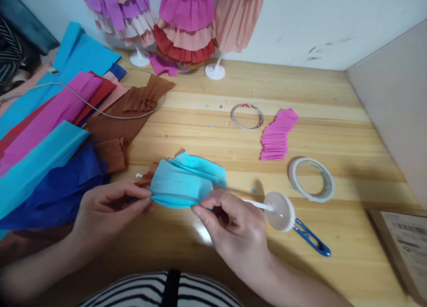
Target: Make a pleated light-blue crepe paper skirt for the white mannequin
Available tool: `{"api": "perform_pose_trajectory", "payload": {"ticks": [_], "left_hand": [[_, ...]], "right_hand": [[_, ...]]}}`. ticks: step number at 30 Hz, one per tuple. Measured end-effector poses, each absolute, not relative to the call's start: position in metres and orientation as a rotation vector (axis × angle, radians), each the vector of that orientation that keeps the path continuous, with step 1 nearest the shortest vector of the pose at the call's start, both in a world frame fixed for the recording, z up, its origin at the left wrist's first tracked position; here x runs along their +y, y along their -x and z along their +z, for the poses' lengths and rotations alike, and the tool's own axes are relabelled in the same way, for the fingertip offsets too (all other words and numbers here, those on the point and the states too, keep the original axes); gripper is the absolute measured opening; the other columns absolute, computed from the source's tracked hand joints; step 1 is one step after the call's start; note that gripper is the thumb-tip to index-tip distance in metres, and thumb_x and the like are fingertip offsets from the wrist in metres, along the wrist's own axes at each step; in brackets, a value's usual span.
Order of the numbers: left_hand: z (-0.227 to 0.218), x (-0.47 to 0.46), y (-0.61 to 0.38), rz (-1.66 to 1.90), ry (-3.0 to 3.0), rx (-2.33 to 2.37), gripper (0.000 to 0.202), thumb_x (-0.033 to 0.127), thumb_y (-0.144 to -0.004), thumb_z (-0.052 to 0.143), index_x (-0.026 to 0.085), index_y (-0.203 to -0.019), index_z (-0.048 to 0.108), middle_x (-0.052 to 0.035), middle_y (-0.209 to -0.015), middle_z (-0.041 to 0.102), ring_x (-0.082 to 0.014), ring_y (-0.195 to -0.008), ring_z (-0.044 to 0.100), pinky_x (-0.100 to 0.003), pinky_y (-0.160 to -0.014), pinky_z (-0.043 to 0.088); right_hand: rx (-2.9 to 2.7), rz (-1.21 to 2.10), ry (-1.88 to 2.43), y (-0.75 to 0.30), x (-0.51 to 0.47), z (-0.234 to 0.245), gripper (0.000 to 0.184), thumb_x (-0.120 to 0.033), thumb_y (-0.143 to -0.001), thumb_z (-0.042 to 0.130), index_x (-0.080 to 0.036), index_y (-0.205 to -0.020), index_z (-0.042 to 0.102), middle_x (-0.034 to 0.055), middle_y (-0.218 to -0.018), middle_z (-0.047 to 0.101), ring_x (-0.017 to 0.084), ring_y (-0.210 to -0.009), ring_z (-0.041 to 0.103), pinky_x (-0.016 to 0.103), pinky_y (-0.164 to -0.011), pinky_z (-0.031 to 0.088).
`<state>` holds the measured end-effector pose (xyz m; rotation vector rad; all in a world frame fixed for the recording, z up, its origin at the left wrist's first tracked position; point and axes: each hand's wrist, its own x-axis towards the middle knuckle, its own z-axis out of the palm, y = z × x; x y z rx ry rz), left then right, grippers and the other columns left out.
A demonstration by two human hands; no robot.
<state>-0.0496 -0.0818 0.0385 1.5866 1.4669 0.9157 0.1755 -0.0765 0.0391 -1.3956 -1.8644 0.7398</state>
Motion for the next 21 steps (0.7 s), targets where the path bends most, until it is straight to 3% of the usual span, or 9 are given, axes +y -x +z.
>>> {"api": "perform_pose_trajectory", "payload": {"ticks": [5, 9, 14, 17, 21], "left_hand": [[0.0403, -0.0819, 0.0476, 0.934, -1.478, 1.46, 0.009, 0.011, -0.074, 0.065, 0.017, -0.068, 0.069, 0.0005, -0.061, 0.071, -0.0105, -0.053, 0.064, -0.017, -0.051, 0.049], [0.0398, -0.0826, 0.0469, 1.002, -1.536, 1.473, 0.01, 0.009, -0.074, 0.066, 0.018, -0.076, 0.071, 0.0008, -0.067, 0.073, -0.0107, -0.058, 0.066, -0.017, -0.058, 0.053], [0.0344, -0.0835, 0.0497, 1.031, -1.861, 1.414, 0.024, 0.007, -0.078, 0.063, 0.02, -0.097, 0.072, -0.0026, -0.089, 0.075, -0.0133, -0.08, 0.071, -0.018, -0.074, 0.055], [0.0321, -0.0839, 0.0507, 1.026, -1.947, 1.396, 0.027, 0.007, -0.082, 0.059, 0.019, -0.103, 0.07, -0.0046, -0.093, 0.073, -0.0131, -0.084, 0.07, -0.017, -0.075, 0.054], [0.0318, -0.0842, 0.0506, 1.049, -2.003, 1.335, 0.029, 0.003, -0.084, 0.054, 0.017, -0.104, 0.069, -0.0047, -0.09, 0.07, -0.0112, -0.082, 0.068, -0.015, -0.073, 0.053]], "right_hand": [[-1.781, 0.879, 1.338, -0.1733, -0.0747, 0.0402, 0.015, -0.018, -0.08, 0.067, -0.021, -0.066, 0.06, -0.0022, -0.057, 0.059, 0.011, -0.05, 0.054, 0.024, -0.045, 0.04], [-1.749, 0.876, 1.334, -0.172, -0.0751, 0.0385, 0.016, -0.016, -0.078, 0.069, -0.021, -0.066, 0.059, -0.0031, -0.057, 0.057, 0.011, -0.05, 0.053, 0.024, -0.044, 0.04], [-1.791, 0.744, 1.33, -0.1732, -0.0767, 0.0343, 0.012, -0.015, -0.078, 0.069, -0.023, -0.085, 0.065, -0.0009, -0.069, 0.067, 0.012, -0.053, 0.059, 0.024, -0.045, 0.047], [-1.881, 0.669, 1.283, -0.1743, -0.0766, 0.0331, 0.018, -0.013, -0.079, 0.069, -0.025, -0.093, 0.066, 0.0006, -0.073, 0.068, 0.014, -0.057, 0.062, 0.024, -0.046, 0.05], [-1.989, 0.585, 1.257, -0.1753, -0.0762, 0.0332, 0.016, -0.012, -0.081, 0.068, -0.024, -0.091, 0.065, 0.0009, -0.073, 0.067, 0.012, -0.055, 0.062, 0.023, -0.045, 0.049]]}}
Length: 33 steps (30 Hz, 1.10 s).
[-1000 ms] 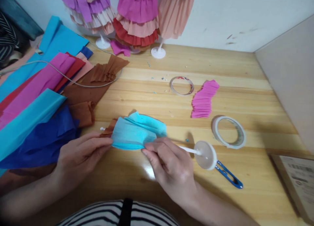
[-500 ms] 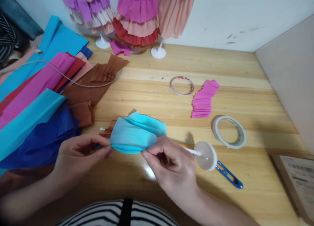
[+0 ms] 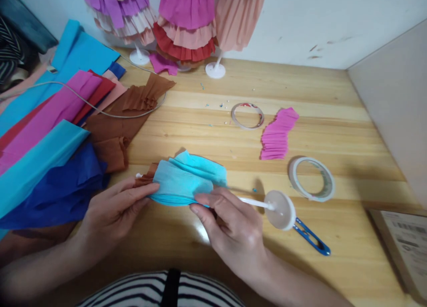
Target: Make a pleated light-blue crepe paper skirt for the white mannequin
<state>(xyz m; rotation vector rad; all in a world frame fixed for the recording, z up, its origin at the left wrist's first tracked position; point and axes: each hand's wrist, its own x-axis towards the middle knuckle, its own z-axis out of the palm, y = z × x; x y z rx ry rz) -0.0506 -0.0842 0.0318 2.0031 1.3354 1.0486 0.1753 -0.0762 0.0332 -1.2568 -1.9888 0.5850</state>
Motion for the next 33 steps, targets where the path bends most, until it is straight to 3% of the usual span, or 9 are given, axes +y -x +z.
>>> {"api": "perform_pose_trajectory", "payload": {"ticks": [5, 9, 15, 20, 26, 29, 33], "left_hand": [[0.031, -0.085, 0.051, 1.03, -2.065, 1.331, 0.029, -0.001, -0.083, 0.052, 0.017, -0.099, 0.069, -0.0021, -0.081, 0.065, -0.0088, -0.072, 0.064, -0.014, -0.063, 0.051], [0.03, -0.084, 0.051, 1.066, -2.067, 1.387, 0.019, 0.003, -0.083, 0.057, 0.016, -0.092, 0.068, -0.0024, -0.085, 0.065, -0.0091, -0.076, 0.064, -0.014, -0.066, 0.051], [0.034, -0.082, 0.05, 1.04, -2.101, 1.429, 0.01, 0.006, -0.084, 0.058, 0.015, -0.084, 0.064, -0.0011, -0.079, 0.063, -0.0084, -0.07, 0.062, -0.014, -0.062, 0.048], [0.034, -0.082, 0.05, 1.036, -2.167, 1.419, 0.009, 0.008, -0.085, 0.057, 0.014, -0.082, 0.062, -0.0007, -0.073, 0.06, -0.0088, -0.065, 0.06, -0.016, -0.057, 0.045], [0.035, -0.08, 0.051, 1.042, -2.156, 1.409, 0.01, 0.008, -0.085, 0.056, 0.015, -0.083, 0.061, -0.0003, -0.075, 0.059, -0.0086, -0.066, 0.059, -0.016, -0.059, 0.046], [0.035, -0.079, 0.051, 1.05, -2.145, 1.411, 0.01, 0.008, -0.086, 0.055, 0.016, -0.083, 0.061, -0.0007, -0.077, 0.059, -0.0088, -0.069, 0.059, -0.016, -0.061, 0.047], [0.034, -0.08, 0.051, 1.079, -2.145, 1.39, 0.01, 0.008, -0.086, 0.054, 0.015, -0.083, 0.061, -0.0011, -0.076, 0.06, -0.0089, -0.068, 0.059, -0.016, -0.06, 0.047]], "right_hand": [[-2.071, 0.461, 1.198, -0.176, -0.074, 0.033, 0.011, -0.013, -0.082, 0.066, -0.022, -0.085, 0.061, -0.0002, -0.067, 0.064, 0.012, -0.055, 0.061, 0.023, -0.047, 0.048], [-2.095, 0.437, 1.143, -0.177, -0.072, 0.034, 0.012, -0.009, -0.081, 0.066, -0.02, -0.084, 0.061, 0.0002, -0.066, 0.058, 0.012, -0.057, 0.058, 0.023, -0.048, 0.046], [-2.127, 0.255, 1.061, -0.175, -0.066, 0.038, 0.014, -0.01, -0.079, 0.067, -0.021, -0.08, 0.06, 0.0063, -0.088, 0.064, 0.019, -0.076, 0.06, 0.034, -0.063, 0.049], [-2.092, 0.399, 0.949, -0.173, -0.06, 0.034, 0.023, -0.003, -0.077, 0.065, -0.022, -0.088, 0.058, 0.003, -0.076, 0.065, 0.019, -0.071, 0.059, 0.039, -0.068, 0.049], [-2.142, 0.445, 0.931, -0.175, -0.058, 0.032, 0.038, -0.003, -0.079, 0.062, -0.02, -0.113, 0.059, 0.0056, -0.082, 0.061, 0.021, -0.079, 0.055, 0.039, -0.07, 0.048], [-2.201, 0.478, 0.91, -0.175, -0.058, 0.034, 0.038, -0.009, -0.079, 0.064, -0.019, -0.116, 0.058, 0.0067, -0.087, 0.059, 0.022, -0.082, 0.053, 0.04, -0.071, 0.047], [-2.273, 0.406, 0.906, -0.17, -0.059, 0.038, 0.04, -0.028, -0.08, 0.069, -0.019, -0.117, 0.057, 0.0076, -0.09, 0.057, 0.024, -0.084, 0.051, 0.042, -0.071, 0.045]]}}
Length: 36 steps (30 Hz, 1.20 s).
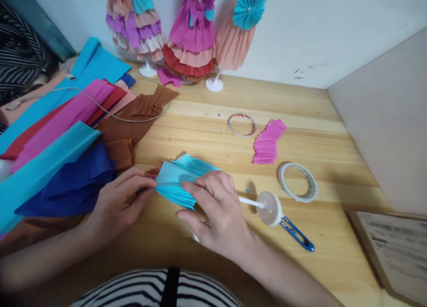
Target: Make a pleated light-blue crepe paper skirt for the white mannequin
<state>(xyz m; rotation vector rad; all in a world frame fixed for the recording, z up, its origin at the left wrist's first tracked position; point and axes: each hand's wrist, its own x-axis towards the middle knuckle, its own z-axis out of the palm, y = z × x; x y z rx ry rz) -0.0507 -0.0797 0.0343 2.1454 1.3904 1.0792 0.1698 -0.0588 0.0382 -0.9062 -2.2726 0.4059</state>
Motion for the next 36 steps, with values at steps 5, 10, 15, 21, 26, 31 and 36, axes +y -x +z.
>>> {"api": "perform_pose_trajectory", "payload": {"ticks": [5, 10, 15, 21, 26, 31, 36], "left_hand": [[0.034, -0.081, 0.052, 1.108, -2.166, 1.376, 0.011, 0.009, -0.087, 0.054, 0.014, -0.081, 0.061, -0.0014, -0.074, 0.059, -0.0094, -0.067, 0.059, -0.016, -0.058, 0.046], [0.033, -0.081, 0.051, 1.11, -2.184, 1.367, 0.012, 0.009, -0.087, 0.052, 0.015, -0.082, 0.062, -0.0018, -0.075, 0.059, -0.0101, -0.067, 0.059, -0.017, -0.059, 0.047], [0.033, -0.083, 0.051, 1.16, -2.122, 1.351, 0.011, 0.013, -0.087, 0.055, 0.017, -0.095, 0.062, -0.0032, -0.081, 0.065, -0.0114, -0.072, 0.063, -0.018, -0.062, 0.05], [0.04, -0.086, 0.05, 1.272, -2.018, 1.394, 0.021, 0.014, -0.085, 0.054, 0.017, -0.106, 0.058, -0.0023, -0.08, 0.068, -0.0098, -0.062, 0.061, -0.018, -0.056, 0.048], [0.041, -0.089, 0.052, 1.351, -2.052, 1.312, 0.018, 0.01, -0.085, 0.051, 0.018, -0.099, 0.06, -0.0034, -0.081, 0.071, -0.0117, -0.068, 0.066, -0.019, -0.061, 0.05], [0.037, -0.093, 0.05, 1.139, -2.136, 1.01, 0.016, 0.012, -0.086, 0.049, 0.018, -0.092, 0.062, -0.0023, -0.068, 0.068, -0.0118, -0.059, 0.063, -0.019, -0.056, 0.046], [0.025, -0.104, 0.032, 0.632, -1.548, 1.105, 0.021, 0.012, -0.081, 0.05, 0.017, -0.093, 0.067, -0.0032, -0.075, 0.068, -0.0117, -0.058, 0.062, -0.021, -0.056, 0.047]], "right_hand": [[-2.337, 0.337, 0.907, -0.157, -0.058, 0.044, 0.035, -0.038, -0.081, 0.067, -0.015, -0.107, 0.061, 0.0092, -0.086, 0.06, 0.024, -0.08, 0.051, 0.043, -0.07, 0.042], [-2.318, 0.323, 0.926, -0.149, -0.057, 0.042, 0.01, -0.023, -0.085, 0.063, -0.015, -0.09, 0.066, 0.0066, -0.076, 0.061, 0.021, -0.074, 0.05, 0.038, -0.067, 0.04], [-2.203, 0.494, 0.906, -0.152, -0.052, 0.042, 0.006, -0.013, -0.083, 0.063, -0.019, -0.082, 0.066, 0.0038, -0.071, 0.062, 0.018, -0.07, 0.052, 0.036, -0.067, 0.043], [-1.65, 1.014, 1.122, -0.163, -0.043, 0.038, 0.006, -0.021, -0.078, 0.07, -0.022, -0.073, 0.068, -0.0001, -0.067, 0.062, 0.014, -0.063, 0.055, 0.028, -0.057, 0.043], [-1.079, 1.203, 1.244, -0.172, -0.033, 0.028, 0.014, -0.031, -0.065, 0.081, -0.023, -0.068, 0.069, -0.004, -0.062, 0.061, 0.01, -0.054, 0.05, 0.023, -0.051, 0.04], [-0.897, 1.123, 1.207, -0.183, -0.022, 0.035, 0.02, -0.031, -0.057, 0.085, -0.021, -0.066, 0.07, -0.005, -0.061, 0.062, 0.008, -0.056, 0.052, 0.022, -0.056, 0.045], [-0.805, 1.259, 1.206, -0.182, -0.021, 0.033, 0.025, -0.033, -0.058, 0.085, -0.019, -0.063, 0.065, -0.0069, -0.054, 0.056, 0.007, -0.048, 0.049, 0.021, -0.05, 0.043]]}}
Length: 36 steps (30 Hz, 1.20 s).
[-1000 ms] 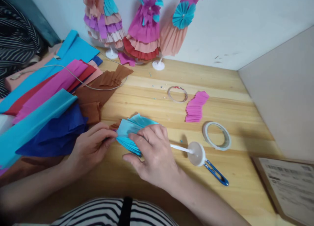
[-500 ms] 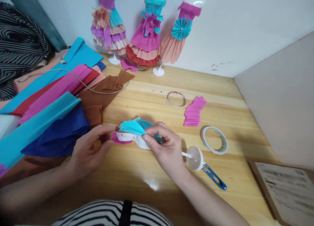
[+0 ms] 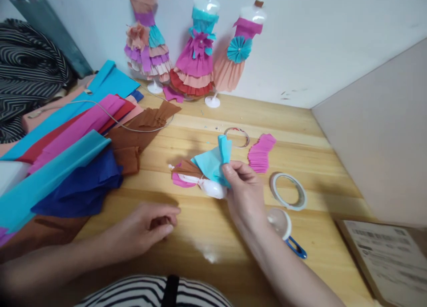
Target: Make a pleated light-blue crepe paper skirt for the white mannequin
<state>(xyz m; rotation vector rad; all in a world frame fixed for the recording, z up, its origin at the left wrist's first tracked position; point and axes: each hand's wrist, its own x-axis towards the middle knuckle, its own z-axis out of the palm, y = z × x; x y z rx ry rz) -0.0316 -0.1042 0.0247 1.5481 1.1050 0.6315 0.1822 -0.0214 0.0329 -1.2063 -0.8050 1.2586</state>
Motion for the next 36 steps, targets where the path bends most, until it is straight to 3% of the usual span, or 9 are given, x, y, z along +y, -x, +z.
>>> {"api": "perform_pose_trajectory", "payload": {"ticks": [3, 4, 9, 16, 21, 27, 31, 36], "left_hand": [[0.024, -0.104, 0.015, 0.582, -0.974, 1.052, 0.037, 0.02, -0.077, 0.06, 0.015, -0.113, 0.061, -0.0105, -0.104, 0.065, -0.0127, -0.062, 0.066, -0.025, -0.058, 0.052], [0.026, -0.102, 0.01, 0.598, -0.78, 1.034, 0.041, 0.024, -0.074, 0.065, 0.014, -0.113, 0.061, -0.0117, -0.106, 0.062, -0.0146, -0.064, 0.067, -0.027, -0.058, 0.053], [0.04, -0.089, -0.012, 0.762, -0.294, 1.061, 0.033, 0.036, -0.068, 0.075, 0.011, -0.086, 0.063, -0.0073, -0.088, 0.063, -0.0134, -0.071, 0.064, -0.027, -0.069, 0.052], [0.048, -0.087, -0.028, 0.986, -0.318, 1.088, 0.03, 0.035, -0.061, 0.079, 0.015, -0.074, 0.06, -0.0023, -0.077, 0.062, -0.0146, -0.074, 0.057, -0.025, -0.066, 0.044], [0.06, -0.069, -0.038, 1.111, -0.366, 0.859, 0.029, 0.032, -0.067, 0.07, 0.019, -0.092, 0.063, -0.0038, -0.091, 0.067, -0.019, -0.087, 0.06, -0.03, -0.078, 0.044], [0.064, -0.039, -0.04, 1.221, -0.422, 0.703, 0.011, 0.029, -0.07, 0.057, 0.02, -0.076, 0.058, -0.0041, -0.08, 0.065, -0.0194, -0.082, 0.06, -0.029, -0.071, 0.049], [0.061, -0.03, -0.041, 1.28, -0.664, 0.83, 0.011, 0.03, -0.068, 0.058, 0.021, -0.066, 0.053, -0.0041, -0.08, 0.065, -0.0208, -0.085, 0.061, -0.027, -0.064, 0.049], [0.059, -0.024, -0.041, 1.297, -0.548, 0.803, 0.02, 0.039, -0.07, 0.059, 0.021, -0.065, 0.052, -0.0034, -0.07, 0.061, -0.0207, -0.082, 0.061, -0.028, -0.061, 0.049]], "right_hand": [[-0.713, 1.434, 1.211, -0.177, -0.026, 0.03, 0.027, -0.035, -0.059, 0.085, -0.019, -0.064, 0.063, -0.0062, -0.054, 0.056, 0.008, -0.048, 0.051, 0.023, -0.049, 0.045], [-0.694, 1.474, 1.198, -0.175, -0.028, 0.03, 0.027, -0.036, -0.061, 0.084, -0.019, -0.065, 0.062, -0.0056, -0.055, 0.057, 0.01, -0.049, 0.052, 0.024, -0.051, 0.046], [-0.596, 1.618, 1.133, -0.169, -0.042, 0.028, 0.024, -0.035, -0.07, 0.077, -0.02, -0.066, 0.059, -0.0037, -0.058, 0.059, 0.012, -0.05, 0.053, 0.028, -0.053, 0.047], [-0.684, 1.556, 1.058, -0.169, -0.054, 0.04, 0.019, -0.039, -0.077, 0.069, -0.022, -0.074, 0.06, 0.0004, -0.069, 0.067, 0.017, -0.056, 0.061, 0.032, -0.056, 0.051], [-1.001, 1.434, 0.951, -0.172, -0.047, 0.063, 0.016, -0.041, -0.085, 0.058, -0.027, -0.087, 0.066, 0.0027, -0.083, 0.074, 0.023, -0.075, 0.069, 0.039, -0.065, 0.056], [-0.983, 1.354, 0.941, -0.182, -0.022, 0.079, 0.017, -0.041, -0.084, 0.062, -0.026, -0.088, 0.069, 0.0033, -0.093, 0.074, 0.022, -0.073, 0.069, 0.042, -0.074, 0.057], [-1.016, 1.282, 0.927, -0.185, -0.01, 0.079, 0.015, -0.041, -0.084, 0.063, -0.027, -0.086, 0.068, 0.0017, -0.082, 0.074, 0.022, -0.072, 0.07, 0.041, -0.073, 0.057], [-1.009, 1.177, 0.901, -0.186, -0.006, 0.075, 0.013, -0.039, -0.083, 0.065, -0.027, -0.078, 0.066, 0.0008, -0.079, 0.073, 0.02, -0.073, 0.068, 0.037, -0.067, 0.057]]}}
